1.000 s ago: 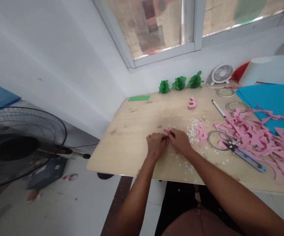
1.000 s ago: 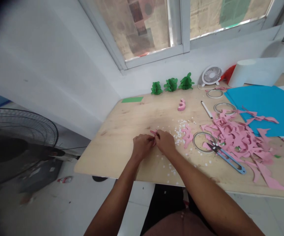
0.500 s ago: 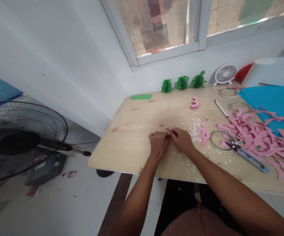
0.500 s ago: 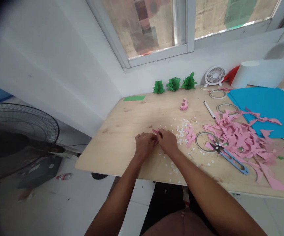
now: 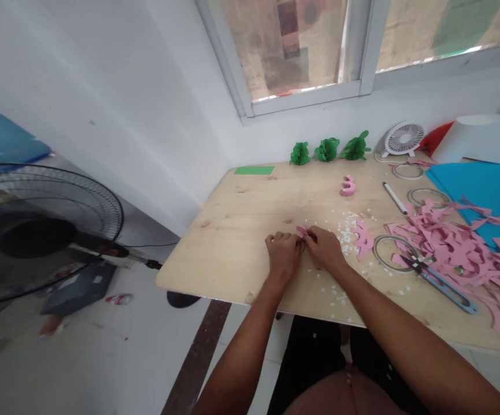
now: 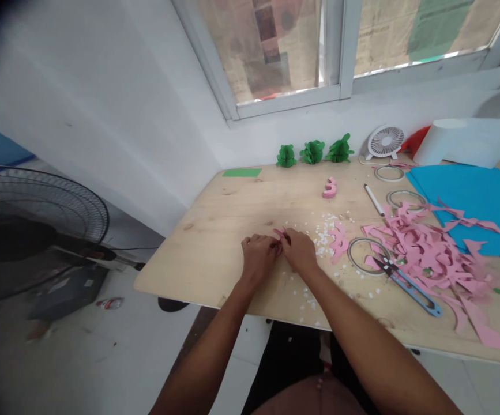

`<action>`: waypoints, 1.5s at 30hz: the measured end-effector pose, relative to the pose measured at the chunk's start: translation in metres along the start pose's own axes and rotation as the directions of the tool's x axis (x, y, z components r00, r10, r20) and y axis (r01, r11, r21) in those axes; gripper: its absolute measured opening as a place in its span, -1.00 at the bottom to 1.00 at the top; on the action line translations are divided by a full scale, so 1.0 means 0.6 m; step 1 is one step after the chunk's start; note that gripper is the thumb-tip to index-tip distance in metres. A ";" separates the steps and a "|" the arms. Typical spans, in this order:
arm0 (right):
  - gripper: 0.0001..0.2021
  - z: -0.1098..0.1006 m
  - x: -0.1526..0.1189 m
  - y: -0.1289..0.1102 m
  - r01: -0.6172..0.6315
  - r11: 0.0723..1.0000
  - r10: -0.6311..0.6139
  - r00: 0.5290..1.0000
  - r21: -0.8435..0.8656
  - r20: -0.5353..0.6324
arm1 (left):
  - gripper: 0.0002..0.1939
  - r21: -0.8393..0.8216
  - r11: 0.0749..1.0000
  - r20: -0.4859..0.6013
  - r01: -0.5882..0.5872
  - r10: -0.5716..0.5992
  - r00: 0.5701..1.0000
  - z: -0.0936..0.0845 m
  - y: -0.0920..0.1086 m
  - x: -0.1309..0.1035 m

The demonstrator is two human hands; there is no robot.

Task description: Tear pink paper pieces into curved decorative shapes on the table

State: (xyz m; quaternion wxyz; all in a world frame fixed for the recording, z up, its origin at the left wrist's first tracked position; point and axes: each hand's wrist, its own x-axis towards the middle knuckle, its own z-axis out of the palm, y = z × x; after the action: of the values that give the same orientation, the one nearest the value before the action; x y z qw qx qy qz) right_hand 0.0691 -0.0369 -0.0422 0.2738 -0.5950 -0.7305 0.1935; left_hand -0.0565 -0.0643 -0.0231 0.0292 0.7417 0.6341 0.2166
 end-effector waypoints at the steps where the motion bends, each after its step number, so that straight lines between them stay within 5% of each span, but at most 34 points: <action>1: -0.76 0.000 0.000 0.000 0.000 1.000 0.000 1.000 -0.004 0.000 | -0.81 0.006 1.000 -0.001 -0.005 0.006 1.000 0.000 0.000 0.000; 35: -0.77 -0.004 -0.001 -0.002 0.007 1.000 -0.007 1.000 0.002 0.003 | -0.83 0.059 0.998 0.058 0.039 -0.042 0.997 0.008 0.003 0.002; 45: -0.77 -0.004 -0.001 -0.003 -0.002 1.000 0.002 1.000 0.006 0.000 | -0.79 -0.004 0.999 -0.011 0.036 -0.036 0.999 0.005 0.005 -0.010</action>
State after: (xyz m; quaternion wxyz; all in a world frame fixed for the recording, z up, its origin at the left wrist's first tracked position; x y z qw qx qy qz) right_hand 0.0693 -0.0379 -0.0391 0.2754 -0.5948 -0.7294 0.1956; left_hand -0.0532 -0.0697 -0.0267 0.0312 0.7291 0.6470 0.2213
